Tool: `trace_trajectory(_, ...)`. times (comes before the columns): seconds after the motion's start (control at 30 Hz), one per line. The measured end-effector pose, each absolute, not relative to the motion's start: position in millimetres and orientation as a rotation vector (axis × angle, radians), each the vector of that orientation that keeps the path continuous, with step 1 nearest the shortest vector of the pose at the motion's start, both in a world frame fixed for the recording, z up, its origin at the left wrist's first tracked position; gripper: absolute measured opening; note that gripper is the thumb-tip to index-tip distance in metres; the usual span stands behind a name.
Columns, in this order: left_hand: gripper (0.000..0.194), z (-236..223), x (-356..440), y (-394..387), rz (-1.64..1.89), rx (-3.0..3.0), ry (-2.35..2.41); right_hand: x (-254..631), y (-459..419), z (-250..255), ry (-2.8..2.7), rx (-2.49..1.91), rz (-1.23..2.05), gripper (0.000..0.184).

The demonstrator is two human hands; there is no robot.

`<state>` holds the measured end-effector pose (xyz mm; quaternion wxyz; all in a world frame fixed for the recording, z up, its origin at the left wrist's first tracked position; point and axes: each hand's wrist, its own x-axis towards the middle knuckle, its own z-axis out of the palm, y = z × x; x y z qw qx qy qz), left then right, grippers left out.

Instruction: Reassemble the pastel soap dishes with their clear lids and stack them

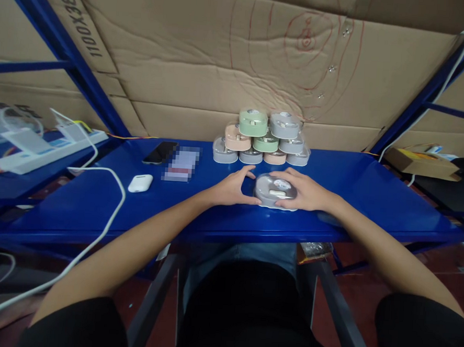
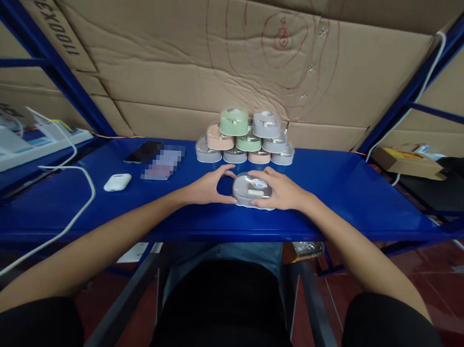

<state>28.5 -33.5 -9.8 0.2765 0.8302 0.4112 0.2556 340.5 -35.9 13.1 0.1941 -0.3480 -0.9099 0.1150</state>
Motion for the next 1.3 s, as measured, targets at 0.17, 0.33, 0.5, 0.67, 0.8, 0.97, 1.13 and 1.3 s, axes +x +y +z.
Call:
trace_trajectory(0.17,0.108,-5,30,-38,0.650,2.244,1.150,428,-55,11,-2.406,-1.299,0.162,0.092)
trace_trajectory(0.33,0.105,-5,29,-38,0.627,2.263,1.164,531,-25,1,-2.020,-1.854,-0.038,0.106)
trace_trajectory(0.5,0.102,-9,29,-35,0.605,2.282,1.176,549,29,11,-1.749,-2.219,-0.052,0.075)
trace_trajectory(0.67,0.101,-6,28,-36,0.563,2.289,1.179,513,78,24,-1.616,-2.285,0.007,0.055)
trace_trajectory(0.8,0.098,-4,27,-38,0.531,2.306,1.187,489,105,19,-1.501,-2.238,0.014,0.052)
trace_trajectory(0.97,0.094,-4,27,-37,0.517,2.322,1.184,458,121,1,-1.304,-2.130,-0.010,0.059)
trace_trajectory(1.13,0.099,-6,25,-36,0.516,2.329,1.175,447,125,-10,-1.252,-1.989,0.034,0.064)
trace_trajectory(1.3,0.099,-6,25,-35,0.496,2.348,1.169,446,122,-15,-1.321,-1.891,0.081,0.057)
